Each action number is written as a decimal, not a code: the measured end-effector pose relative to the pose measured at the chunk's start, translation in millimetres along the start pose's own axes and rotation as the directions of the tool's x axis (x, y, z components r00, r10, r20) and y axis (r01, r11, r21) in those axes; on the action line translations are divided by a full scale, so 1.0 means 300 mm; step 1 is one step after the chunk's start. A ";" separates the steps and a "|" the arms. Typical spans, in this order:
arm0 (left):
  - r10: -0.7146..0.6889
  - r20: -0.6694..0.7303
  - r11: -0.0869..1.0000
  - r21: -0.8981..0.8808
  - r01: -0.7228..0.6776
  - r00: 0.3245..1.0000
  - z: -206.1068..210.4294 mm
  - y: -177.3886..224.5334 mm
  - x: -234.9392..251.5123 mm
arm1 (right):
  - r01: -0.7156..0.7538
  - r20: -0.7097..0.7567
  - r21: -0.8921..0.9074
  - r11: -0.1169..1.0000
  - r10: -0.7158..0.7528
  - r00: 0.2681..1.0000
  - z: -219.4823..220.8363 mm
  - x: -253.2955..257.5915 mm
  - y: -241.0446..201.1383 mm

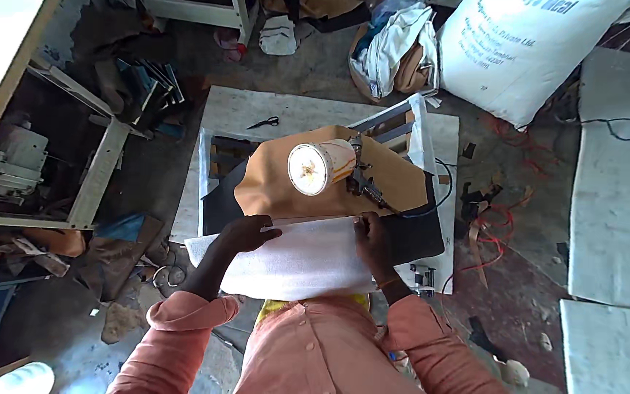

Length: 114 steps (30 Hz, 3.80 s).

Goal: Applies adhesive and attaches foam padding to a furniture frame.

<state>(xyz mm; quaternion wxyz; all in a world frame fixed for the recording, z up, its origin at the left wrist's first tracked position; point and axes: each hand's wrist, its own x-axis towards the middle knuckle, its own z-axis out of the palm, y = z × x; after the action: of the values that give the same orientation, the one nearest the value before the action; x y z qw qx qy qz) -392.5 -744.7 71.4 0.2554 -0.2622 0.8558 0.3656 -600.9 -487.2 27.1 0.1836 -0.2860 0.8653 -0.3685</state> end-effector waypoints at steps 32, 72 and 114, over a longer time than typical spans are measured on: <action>-0.019 -0.398 1.000 0.001 0.021 0.917 0.104 -0.115 0.057 | 0.364 -0.003 -0.465 0.807 -0.412 0.911 0.001 -0.065 -0.098; -0.047 -0.529 0.999 -0.044 0.028 0.848 0.144 -0.148 0.062 | 0.599 0.394 -0.542 0.590 -0.451 0.801 0.260 -0.066 -0.186; 0.023 -0.582 0.993 -0.080 -0.085 0.813 0.148 -0.249 0.017 | 0.638 0.424 -0.515 0.572 -0.476 0.770 0.388 -0.105 -0.254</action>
<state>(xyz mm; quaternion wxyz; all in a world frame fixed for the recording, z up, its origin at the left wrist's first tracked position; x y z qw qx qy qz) -338.0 -756.7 4.8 -0.0417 -0.3493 0.8802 0.3186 -487.7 -572.5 10.1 0.0520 -0.6316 0.7715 -0.0565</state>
